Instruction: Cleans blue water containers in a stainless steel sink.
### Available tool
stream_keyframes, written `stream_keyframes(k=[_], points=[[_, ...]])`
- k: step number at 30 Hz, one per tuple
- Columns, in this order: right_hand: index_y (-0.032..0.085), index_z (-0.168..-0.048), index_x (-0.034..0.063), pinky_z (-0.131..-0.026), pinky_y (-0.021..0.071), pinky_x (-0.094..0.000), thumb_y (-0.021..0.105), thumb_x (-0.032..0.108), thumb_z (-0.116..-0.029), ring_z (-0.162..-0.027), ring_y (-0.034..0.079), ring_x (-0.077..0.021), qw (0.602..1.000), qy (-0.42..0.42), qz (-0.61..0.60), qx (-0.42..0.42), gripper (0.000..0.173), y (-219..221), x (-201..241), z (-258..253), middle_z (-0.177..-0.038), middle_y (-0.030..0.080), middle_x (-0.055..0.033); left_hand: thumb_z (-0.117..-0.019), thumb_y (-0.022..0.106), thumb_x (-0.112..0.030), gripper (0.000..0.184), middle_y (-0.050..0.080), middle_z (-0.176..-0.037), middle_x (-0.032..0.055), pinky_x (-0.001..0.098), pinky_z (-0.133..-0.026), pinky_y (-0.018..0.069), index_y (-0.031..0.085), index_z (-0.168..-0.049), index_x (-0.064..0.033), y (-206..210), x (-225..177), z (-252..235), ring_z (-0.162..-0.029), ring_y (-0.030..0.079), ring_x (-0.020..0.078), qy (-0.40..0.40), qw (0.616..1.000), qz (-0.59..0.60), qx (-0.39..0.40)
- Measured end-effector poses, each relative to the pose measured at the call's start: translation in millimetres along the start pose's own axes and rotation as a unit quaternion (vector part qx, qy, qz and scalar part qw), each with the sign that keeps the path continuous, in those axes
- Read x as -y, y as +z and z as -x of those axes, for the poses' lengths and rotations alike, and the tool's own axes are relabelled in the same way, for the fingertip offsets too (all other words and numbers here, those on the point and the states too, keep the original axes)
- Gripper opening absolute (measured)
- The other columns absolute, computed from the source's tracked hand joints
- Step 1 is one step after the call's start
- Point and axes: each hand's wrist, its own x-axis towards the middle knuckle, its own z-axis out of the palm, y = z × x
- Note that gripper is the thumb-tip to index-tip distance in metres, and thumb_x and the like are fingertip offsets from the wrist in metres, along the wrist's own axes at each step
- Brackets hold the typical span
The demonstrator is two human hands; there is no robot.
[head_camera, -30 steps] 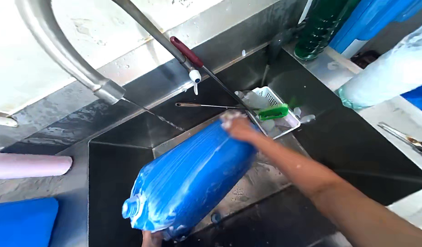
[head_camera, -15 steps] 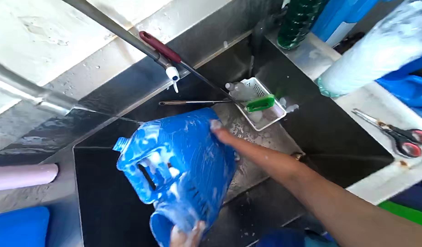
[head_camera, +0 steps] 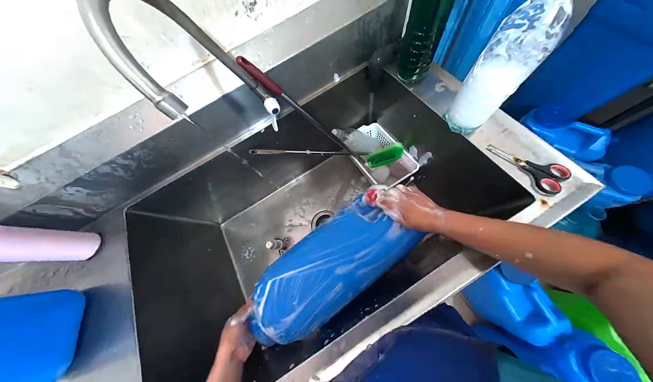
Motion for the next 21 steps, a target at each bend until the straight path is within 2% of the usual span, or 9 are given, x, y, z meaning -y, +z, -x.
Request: stream_keyframes(k=[2, 4, 6, 8, 10, 13, 16, 18, 21], points=[[0.062, -0.136, 0.0018, -0.104, 0.0447, -0.0638, 0.048, 0.021, -0.1082, -0.125, 0.059, -0.0474, 0.999, 0.005, 0.012, -0.038, 0.037, -22.5, -7.2, -17.5, -0.132, 0.063, -0.0275, -0.1077, 0.04, -0.018, 0.027, 0.065, -0.093, 0.0067, 0.0341, -0.071, 0.0562, 0.058, -0.118, 0.0, -10.1, -6.5, -22.5, -0.079, 0.064, 0.0126, 0.019, 0.995, -0.073, -0.063], [0.063, -0.136, 0.0022, -0.107, 0.0348, -0.0724, 0.058, 0.019, -0.1034, -0.132, 0.051, -0.0506, 0.99, 0.028, 0.052, -0.13, 0.037, -41.8, -28.8, -52.0, -0.139, 0.06, -0.0263, -0.1095, 0.042, -0.021, 0.035, 0.065, -0.111, 0.0172, 0.0424, -0.087, 0.0531, 0.059, -0.125, 0.0055, -27.0, -26.0, -42.3, -0.098, 0.063, 0.0215, 0.052, 0.959, -0.254, -0.118], [0.067, -0.126, -0.0052, -0.114, 0.0114, -0.0825, 0.072, 0.002, -0.0897, -0.15, 0.026, -0.0527, 0.982, 0.049, 0.088, -0.16, 0.037, -48.2, -58.2, -92.0, -0.159, 0.04, -0.0248, -0.1079, 0.049, -0.019, 0.042, 0.054, -0.139, 0.0371, 0.0666, -0.106, 0.0411, 0.054, -0.138, 0.0102, -22.2, -57.0, -42.9, -0.13, 0.054, 0.0499, 0.099, 0.856, -0.476, -0.175], [0.065, -0.125, -0.0109, -0.116, 0.0203, -0.0766, 0.065, -0.003, -0.0927, -0.149, 0.03, -0.0508, 0.987, 0.12, 0.089, -0.051, 0.033, -41.7, -69.3, -135.6, -0.158, 0.038, -0.0286, -0.0993, 0.06, -0.011, 0.051, 0.039, -0.146, 0.0456, 0.0764, -0.106, 0.0334, 0.048, -0.143, 0.0125, 25.5, -80.9, -21.3, -0.135, 0.04, 0.0638, 0.217, 0.784, -0.556, -0.17], [0.063, -0.123, -0.0131, -0.104, 0.0432, -0.0691, 0.061, 0.005, -0.0983, -0.13, 0.054, -0.0505, 0.984, 0.172, -0.026, 0.031, 0.031, 4.3, -91.9, -177.5, -0.137, 0.057, -0.0339, -0.0912, 0.07, -0.004, 0.048, 0.05, -0.142, 0.0393, 0.0636, -0.111, 0.0386, 0.058, -0.136, 0.0104, 107.5, -84.8, 6.6, -0.134, 0.047, 0.0558, 0.342, 0.775, -0.53, -0.051], [0.048, -0.143, -0.0115, -0.113, 0.0389, -0.0572, 0.051, 0.015, -0.1072, -0.136, 0.049, -0.045, 0.912, 0.28, -0.289, 0.081, 0.044, 81.0, -126.2, -210.2, -0.145, 0.05, -0.0344, -0.0865, 0.073, -0.001, 0.041, 0.055, -0.144, 0.0281, 0.0528, -0.112, 0.0451, 0.07, -0.127, -0.0006, 211.5, -63.9, 32.8, -0.134, 0.054, 0.044, 0.355, 0.76, -0.511, 0.19], [0.043, -0.148, -0.0045, -0.107, 0.0413, -0.0502, 0.042, 0.025, -0.1121, -0.128, 0.052, -0.0355, 0.825, 0.317, -0.459, 0.094, 0.047, 98.1, -144.7, -225.5, -0.144, 0.05, -0.0284, -0.0827, 0.071, 0.007, 0.026, 0.068, -0.121, 0.0284, 0.0536, -0.101, 0.0523, 0.076, -0.108, 0.0032, 232.3, -39.6, 31.5, -0.117, 0.064, 0.0466, 0.411, 0.754, -0.474, 0.197], [0.05, -0.14, -0.0025, -0.094, 0.0479, -0.0452, 0.036, 0.041, -0.1122, -0.108, 0.058, -0.029, 0.791, 0.345, -0.504, 0.049, 0.053, 111.5, -161.7, -232.6, -0.127, 0.059, -0.0232, -0.0812, 0.07, 0.009, 0.027, 0.069, -0.118, 0.0284, 0.0525, -0.1, 0.0533, 0.075, -0.108, 0.0049, 224.5, -34.1, 30.7, -0.114, 0.066, 0.0455, 0.425, 0.763, -0.452, 0.181], [0.051, -0.139, -0.0078, -0.094, 0.0475, -0.0414, 0.042, 0.024, -0.112, -0.102, 0.059, -0.0265, 0.819, 0.389, -0.42, 0.046, 0.043, 86.3, -146.3, -226.4, -0.125, 0.059, -0.0245, -0.0832, 0.07, 0.008, 0.036, 0.068, -0.12, 0.0302, 0.0527, -0.101, 0.0534, 0.071, -0.12, 0.0083, 213.3, -32.6, 32.5, -0.114, 0.067, 0.0458, 0.43, 0.764, -0.451, 0.168]])
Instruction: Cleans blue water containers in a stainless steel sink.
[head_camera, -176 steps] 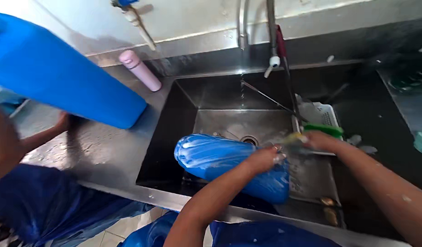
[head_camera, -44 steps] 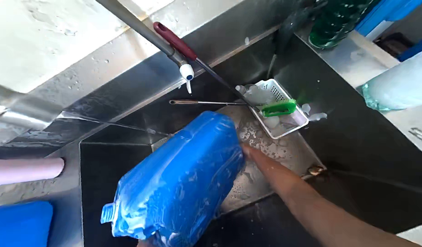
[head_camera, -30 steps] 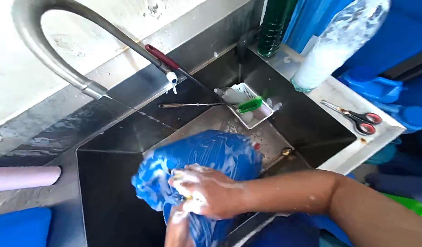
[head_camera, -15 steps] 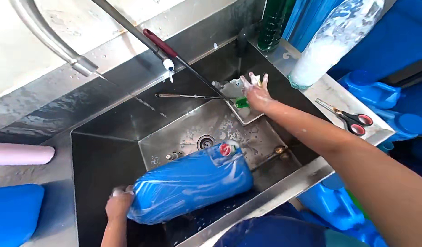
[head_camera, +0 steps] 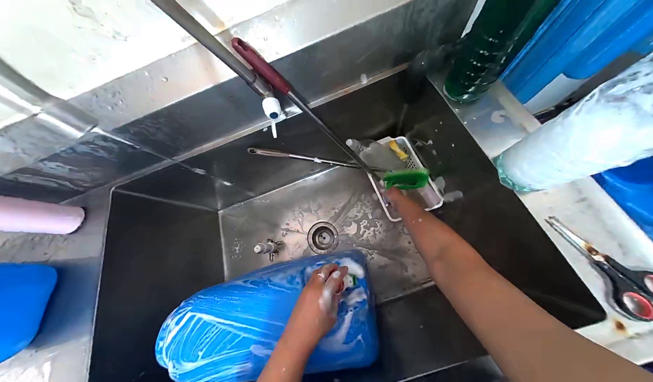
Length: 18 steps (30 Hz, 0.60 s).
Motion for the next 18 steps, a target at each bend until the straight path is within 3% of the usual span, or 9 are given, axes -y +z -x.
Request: stream_keyframes(k=[3, 4, 6, 7, 8, 9, 12, 15, 18], points=[[0.056, -0.125, -0.0086, -0.077, 0.0442, -0.0326, 0.055, 0.014, -0.1052, -0.082, 0.051, -0.0168, 0.977, -0.018, 0.208, 0.038, 0.03, -20.4, -0.6, 32.6, -0.103, 0.058, -0.0155, -0.0935, 0.07, -0.013, 0.04, 0.071, -0.114, 0.0295, 0.0553, -0.099, 0.0531, 0.065, -0.126, 0.0101, -9.0, 2.1, 4.6, -0.109, 0.069, 0.0453, -0.028, 0.998, -0.048, 0.024], [0.058, -0.121, -0.0101, -0.08, 0.046, -0.037, 0.059, 0.013, -0.1026, -0.085, 0.054, -0.0211, 0.955, -0.036, 0.292, 0.043, 0.03, -32.5, -9.7, 38.0, -0.103, 0.059, -0.0181, -0.0962, 0.068, -0.018, 0.042, 0.071, -0.113, 0.0291, 0.0558, -0.1, 0.0517, 0.065, -0.127, 0.0098, -10.3, 1.3, 4.6, -0.111, 0.068, 0.0456, -0.032, 0.997, -0.063, 0.037], [0.061, -0.122, -0.0156, -0.099, 0.0468, -0.0573, 0.068, 0.011, -0.0973, -0.113, 0.062, -0.042, 0.916, -0.087, 0.389, 0.039, 0.037, -56.6, -29.7, 59.9, -0.122, 0.062, -0.0324, -0.0993, 0.063, -0.021, 0.043, 0.069, -0.118, 0.0291, 0.0552, -0.106, 0.0474, 0.062, -0.13, 0.009, -11.3, 2.0, 3.3, -0.118, 0.063, 0.0455, -0.028, 0.994, -0.081, 0.064], [0.062, -0.12, -0.0152, -0.097, 0.0472, -0.0621, 0.07, 0.01, -0.0952, -0.111, 0.062, -0.0463, 0.916, -0.12, 0.381, 0.026, 0.037, -67.4, -42.1, 72.0, -0.121, 0.063, -0.0346, -0.1001, 0.062, -0.021, 0.045, 0.066, -0.125, 0.0296, 0.0558, -0.109, 0.0438, 0.06, -0.134, 0.0081, -11.9, 3.3, 2.3, -0.124, 0.06, 0.0452, -0.028, 0.993, -0.084, 0.08], [0.063, -0.117, -0.014, -0.089, 0.0485, -0.0609, 0.067, 0.011, -0.0975, -0.102, 0.062, -0.0453, 0.92, -0.14, 0.365, 0.019, 0.032, -75.0, -50.7, 91.5, -0.115, 0.063, -0.0343, -0.101, 0.06, -0.02, 0.045, 0.063, -0.131, 0.0294, 0.0571, -0.111, 0.0415, 0.058, -0.137, 0.0064, -12.0, 4.3, 2.4, -0.128, 0.057, 0.0446, -0.028, 0.992, -0.086, 0.087], [0.062, -0.12, -0.0132, -0.09, 0.0484, -0.0605, 0.061, 0.013, -0.1029, -0.102, 0.062, -0.0454, 0.924, -0.126, 0.359, 0.029, 0.031, -78.0, -51.2, 123.0, -0.117, 0.062, -0.0345, -0.1018, 0.06, -0.02, 0.044, 0.061, -0.134, 0.0286, 0.0582, -0.111, 0.0409, 0.058, -0.139, 0.0039, -10.6, 5.3, 3.0, -0.129, 0.057, 0.0436, -0.032, 0.992, -0.087, 0.085], [0.055, -0.132, -0.0115, -0.101, 0.045, -0.0592, 0.051, 0.018, -0.1088, -0.115, 0.06, -0.0459, 0.921, -0.063, 0.376, 0.087, 0.038, -61.9, -62.3, 190.6, -0.129, 0.058, -0.0345, -0.0993, 0.065, -0.019, 0.042, 0.064, -0.127, 0.0296, 0.0645, -0.103, 0.0436, 0.06, -0.135, 0.0029, 2.8, 10.3, 5.9, -0.12, 0.062, 0.0461, -0.027, 0.996, -0.079, 0.036], [0.057, -0.128, -0.0092, -0.091, 0.0509, -0.051, 0.052, 0.019, -0.1082, -0.099, 0.062, -0.0351, 0.913, -0.067, 0.38, 0.129, 0.035, -38.7, -102.4, 173.7, -0.115, 0.061, -0.0281, -0.0976, 0.068, -0.024, 0.042, 0.068, -0.116, 0.0279, 0.0646, -0.103, 0.042, 0.063, -0.129, 0.0031, 7.7, 8.8, 4.0, -0.113, 0.065, 0.0446, -0.04, 0.996, -0.077, -0.015], [0.049, -0.14, -0.0092, -0.099, 0.047, -0.0494, 0.043, 0.021, -0.111, -0.109, 0.061, -0.0355, 0.902, 0.005, 0.395, 0.176, 0.042, -21.0, -97.0, 186.2, -0.129, 0.058, -0.031, -0.1022, 0.06, -0.034, 0.045, 0.071, -0.113, 0.0235, 0.0602, -0.109, 0.0376, 0.062, -0.129, 0.0018, 6.0, 1.5, 4.1, -0.113, 0.066, 0.0394, -0.089, 0.991, -0.1, 0.004]])
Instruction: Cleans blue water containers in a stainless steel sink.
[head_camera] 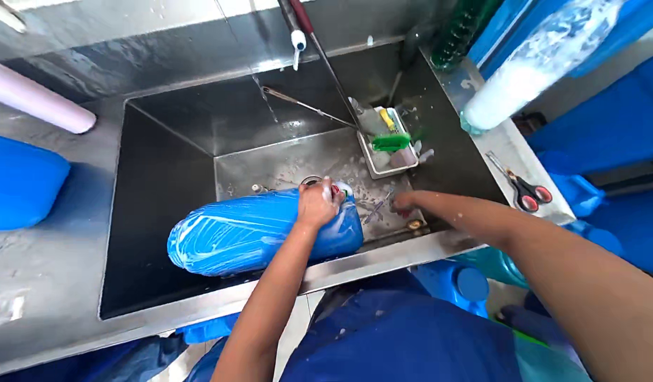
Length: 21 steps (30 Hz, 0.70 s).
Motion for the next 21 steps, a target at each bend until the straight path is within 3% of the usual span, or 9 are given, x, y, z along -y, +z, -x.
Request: stream_keyframes(k=[1, 3, 4, 7, 9, 10, 13, 17, 21], points=[[0.047, -0.143, -0.008, -0.098, 0.0478, -0.0471, 0.039, 0.024, -0.1124, -0.108, 0.062, -0.0336, 0.999, 0.024, -0.029, 0.011, 0.044, 1.2, 3.7, -0.7, -0.13, 0.057, -0.03, -0.1041, 0.056, -0.037, 0.047, 0.071, -0.113, 0.0226, 0.0588, -0.11, 0.0362, 0.061, -0.13, 0.002, -2.2, -2.1, 0.0, -0.113, 0.066, 0.0379, -0.012, 1.0, -0.002, 0.016], [0.044, -0.146, -0.002, -0.085, 0.051, -0.0427, 0.032, 0.037, -0.1132, -0.091, 0.061, -0.0284, 0.992, 0.049, -0.12, 0.013, 0.052, 4.4, -4.9, -29.4, -0.119, 0.059, -0.0259, -0.1062, 0.05, -0.038, 0.048, 0.072, -0.111, 0.0209, 0.0557, -0.113, 0.0343, 0.063, -0.128, 0.0026, -5.7, -4.4, -0.3, -0.113, 0.067, 0.0348, -0.025, 0.999, 0.018, 0.036], [0.043, -0.148, 0.0002, -0.085, 0.0505, -0.0452, 0.032, 0.041, -0.1127, -0.093, 0.061, -0.0308, 0.987, 0.049, -0.153, 0.012, 0.055, 6.6, -9.2, -48.4, -0.122, 0.058, -0.0272, -0.1066, 0.048, -0.036, 0.047, 0.072, -0.111, 0.0208, 0.0546, -0.113, 0.034, 0.063, -0.127, 0.003, -7.4, -5.1, 0.3, -0.113, 0.067, 0.0342, -0.026, 0.998, 0.028, 0.041], [0.05, -0.144, -0.001, -0.099, 0.0492, -0.0506, 0.039, 0.032, -0.1121, -0.119, 0.06, -0.0347, 0.996, 0.017, -0.084, -0.025, 0.048, 29.2, -13.7, -130.0, -0.138, 0.057, -0.0251, -0.105, 0.045, -0.029, 0.043, 0.073, -0.107, 0.0207, 0.055, -0.109, 0.0372, 0.067, -0.121, 0.0041, -7.2, -5.4, 3.0, -0.108, 0.069, 0.0342, -0.022, 0.998, 0.058, 0.003], [0.051, -0.142, -0.0102, -0.117, 0.0366, -0.0556, 0.05, 0.022, -0.1073, -0.142, 0.045, -0.0427, 0.994, -0.003, 0.081, -0.066, 0.047, 52.8, -2.8, -160.8, -0.15, 0.048, -0.0304, -0.1018, 0.048, -0.025, 0.038, 0.075, -0.096, 0.0192, 0.0562, -0.101, 0.0431, 0.071, -0.111, 0.0043, -1.6, -1.2, 3.2, -0.097, 0.072, 0.0338, -0.001, 0.996, 0.067, -0.056], [0.046, -0.145, -0.0128, -0.12, 0.0326, -0.0552, 0.049, 0.021, -0.1072, -0.146, 0.039, -0.0444, 0.994, 0.001, 0.081, -0.077, 0.05, 61.6, 4.1, -162.0, -0.154, 0.042, -0.0321, -0.101, 0.05, -0.025, 0.037, 0.075, -0.095, 0.0194, 0.0566, -0.101, 0.0436, 0.071, -0.11, 0.0047, -2.0, 0.0, 3.4, -0.097, 0.072, 0.0341, -0.001, 0.996, 0.069, -0.058], [0.036, -0.15, -0.0122, -0.12, 0.033, -0.0521, 0.048, 0.013, -0.1079, -0.145, 0.042, -0.0437, 0.993, -0.075, 0.001, -0.089, 0.05, 54.3, 18.4, -126.0, -0.153, 0.042, -0.0338, -0.0988, 0.055, -0.026, 0.039, 0.074, -0.101, 0.0213, 0.0573, -0.103, 0.0411, 0.067, -0.117, 0.0062, -0.5, 1.4, 3.7, -0.101, 0.071, 0.0357, -0.001, 0.998, 0.067, -0.022], [0.039, -0.151, -0.0072, -0.119, 0.0337, -0.0522, 0.038, 0.012, -0.1112, -0.14, 0.048, -0.0421, 0.955, -0.283, 0.078, -0.038, 0.045, -23.0, 39.9, -25.7, -0.149, 0.049, -0.0312, -0.1023, 0.056, -0.03, 0.044, 0.072, -0.111, 0.0223, 0.0557, -0.109, 0.0356, 0.063, -0.126, 0.0051, -6.8, -0.7, -2.2, -0.11, 0.067, 0.0354, -0.027, 0.997, 0.049, 0.054], [0.059, -0.133, -0.0072, -0.107, 0.0408, -0.0615, 0.045, 0.012, -0.1097, -0.123, 0.058, -0.0473, 0.933, -0.29, 0.198, -0.077, 0.033, -70.6, 47.4, 87.6, -0.128, 0.062, -0.0327, -0.1098, 0.041, -0.04, 0.051, 0.072, -0.107, 0.0209, 0.0512, -0.114, 0.0325, 0.065, -0.12, 0.0039, -12.0, -10.7, -8.4, -0.11, 0.067, 0.0324, -0.078, 0.992, 0.013, 0.095]])
